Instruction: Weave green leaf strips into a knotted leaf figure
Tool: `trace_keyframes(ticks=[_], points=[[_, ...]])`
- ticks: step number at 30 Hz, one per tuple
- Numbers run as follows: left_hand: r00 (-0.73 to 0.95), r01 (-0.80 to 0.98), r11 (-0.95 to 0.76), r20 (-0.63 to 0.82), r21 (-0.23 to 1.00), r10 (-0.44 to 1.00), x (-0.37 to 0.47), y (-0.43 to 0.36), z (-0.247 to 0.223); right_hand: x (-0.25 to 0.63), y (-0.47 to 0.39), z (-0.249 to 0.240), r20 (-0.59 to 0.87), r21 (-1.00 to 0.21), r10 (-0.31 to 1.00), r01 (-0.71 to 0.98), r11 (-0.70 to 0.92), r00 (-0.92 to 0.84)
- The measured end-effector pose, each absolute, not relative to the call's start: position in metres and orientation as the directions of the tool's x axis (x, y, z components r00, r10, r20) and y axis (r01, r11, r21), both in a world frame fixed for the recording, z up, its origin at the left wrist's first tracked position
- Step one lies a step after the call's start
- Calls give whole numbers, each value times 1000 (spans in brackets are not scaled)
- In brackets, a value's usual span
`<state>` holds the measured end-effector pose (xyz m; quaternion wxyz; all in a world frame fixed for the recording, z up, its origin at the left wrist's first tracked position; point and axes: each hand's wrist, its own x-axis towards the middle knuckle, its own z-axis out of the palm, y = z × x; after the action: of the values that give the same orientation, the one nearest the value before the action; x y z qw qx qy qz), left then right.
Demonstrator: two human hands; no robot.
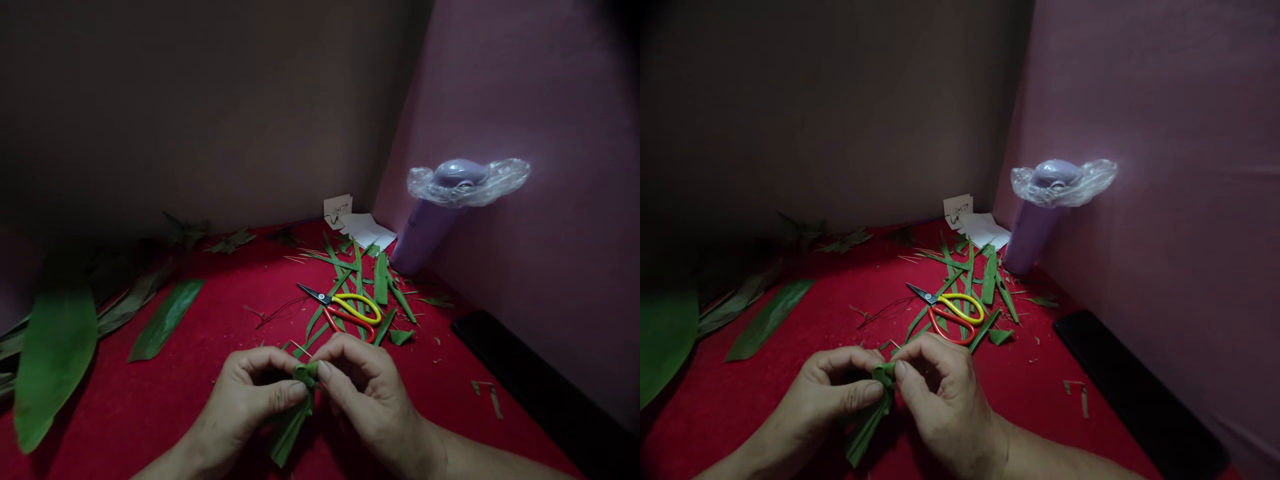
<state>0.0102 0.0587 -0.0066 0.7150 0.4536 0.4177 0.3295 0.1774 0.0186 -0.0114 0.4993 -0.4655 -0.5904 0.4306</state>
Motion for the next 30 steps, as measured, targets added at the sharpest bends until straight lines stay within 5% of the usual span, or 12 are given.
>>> trace_keyframes(ticks=[10,19,26,30], points=[[314,-197,462,-390,865,865,12,61,-4,176,25,-23,48,-998,999,-41,47,-14],[276,-433,490,-407,756,871,8,71,1,164,19,-18,-14,-993,972,119,15,-236],[221,-511,452,-397,731,891,12,66,9,148,20,-20,-250,-917,949,-267,-296,-195],[215,-526,424,-368,737,905,11,64,10,149,22,-22,-279,-828,882,-371,-421,-379]])
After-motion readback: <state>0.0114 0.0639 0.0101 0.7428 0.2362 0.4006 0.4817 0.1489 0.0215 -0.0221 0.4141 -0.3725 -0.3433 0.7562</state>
